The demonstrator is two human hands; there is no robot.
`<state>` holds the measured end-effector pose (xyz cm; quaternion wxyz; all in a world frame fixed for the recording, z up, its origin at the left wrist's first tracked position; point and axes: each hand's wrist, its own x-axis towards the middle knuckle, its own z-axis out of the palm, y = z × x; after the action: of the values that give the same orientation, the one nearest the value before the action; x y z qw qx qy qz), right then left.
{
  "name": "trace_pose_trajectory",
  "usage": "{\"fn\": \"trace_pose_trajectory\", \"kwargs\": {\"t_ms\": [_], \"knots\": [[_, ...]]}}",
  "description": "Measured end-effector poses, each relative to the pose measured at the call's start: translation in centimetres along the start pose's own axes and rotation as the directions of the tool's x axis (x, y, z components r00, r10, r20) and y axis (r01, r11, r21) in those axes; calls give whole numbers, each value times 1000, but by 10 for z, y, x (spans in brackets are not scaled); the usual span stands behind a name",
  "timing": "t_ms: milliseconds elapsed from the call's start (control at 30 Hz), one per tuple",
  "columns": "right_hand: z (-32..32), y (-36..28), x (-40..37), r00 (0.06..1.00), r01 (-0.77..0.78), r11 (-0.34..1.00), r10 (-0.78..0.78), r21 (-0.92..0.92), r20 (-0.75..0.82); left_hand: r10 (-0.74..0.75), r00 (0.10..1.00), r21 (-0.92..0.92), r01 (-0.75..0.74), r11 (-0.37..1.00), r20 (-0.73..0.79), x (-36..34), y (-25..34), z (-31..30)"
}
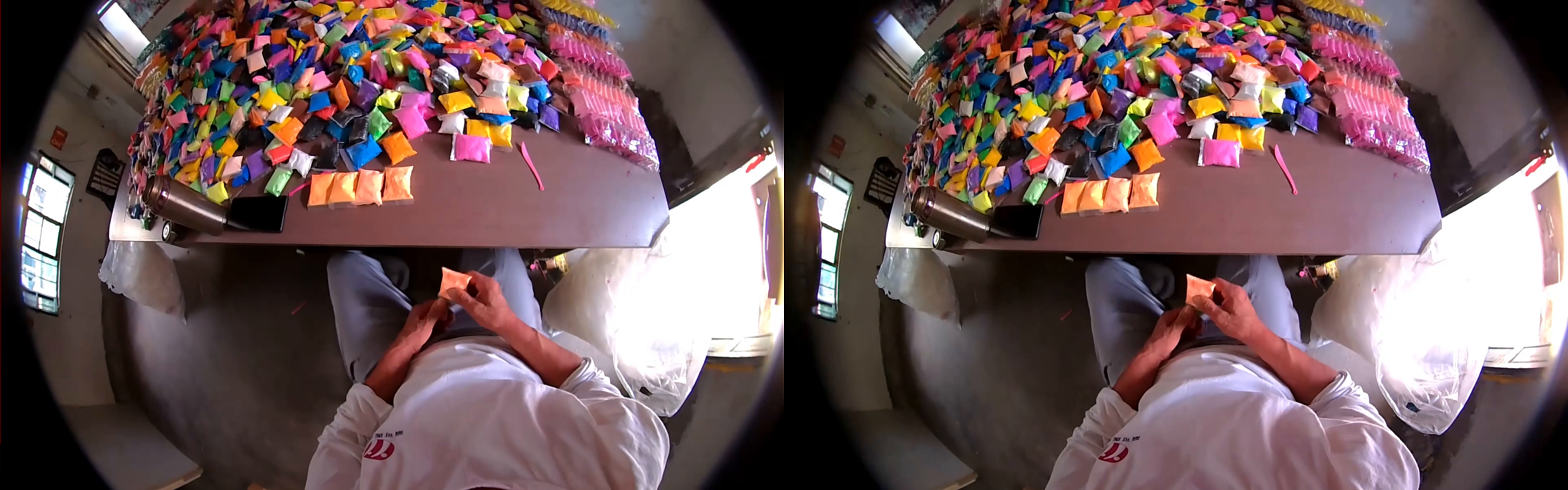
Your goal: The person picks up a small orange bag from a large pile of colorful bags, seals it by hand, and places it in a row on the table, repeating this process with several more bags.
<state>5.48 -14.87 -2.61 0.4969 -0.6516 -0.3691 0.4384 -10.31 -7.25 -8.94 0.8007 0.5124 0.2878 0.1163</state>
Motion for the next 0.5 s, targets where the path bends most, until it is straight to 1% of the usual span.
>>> {"fn": "trace_pose_trajectory", "kwargs": {"t_ms": [33,67,100,133,200,267,333,367,433,500], "knots": [[-2,-2,2,1000,19,995,-17,102,-26,-59,998,-99,59,993,0,2,-5,-1],[-7,-9,7,999,24,995,-22,98,-25,-53,999,-100,53,994,0,5,-7,-3],[-13,-20,13,973,203,978,-207,-54,-104,-104,994,-138,100,985,-22,7,-9,-5],[-20,-31,19,907,356,909,-392,-215,-154,-158,987,-177,149,973,-40,6,-9,-5],[-29,-55,39,898,350,901,-401,-257,-181,-181,982,-168,169,971,-59,8,-7,-4],[-35,-73,63,885,347,888,-416,-300,-207,-249,963,-182,229,956,-99,10,-8,-3],[-37,-85,86,920,201,888,-316,-413,-232,-262,959,-186,240,953,-108,10,-9,-4],[-37,-89,96,918,204,886,-321,-416,-232,-280,953,-191,255,948,-119,10,-9,-5],[-36,-93,116,947,138,864,-259,-485,-191,-262,958,-218,233,948,-116,9,-9,-7],[-33,-87,133,938,168,839,-297,-517,-178,-248,962,-244,215,946,-114,9,-13,-9]]}}
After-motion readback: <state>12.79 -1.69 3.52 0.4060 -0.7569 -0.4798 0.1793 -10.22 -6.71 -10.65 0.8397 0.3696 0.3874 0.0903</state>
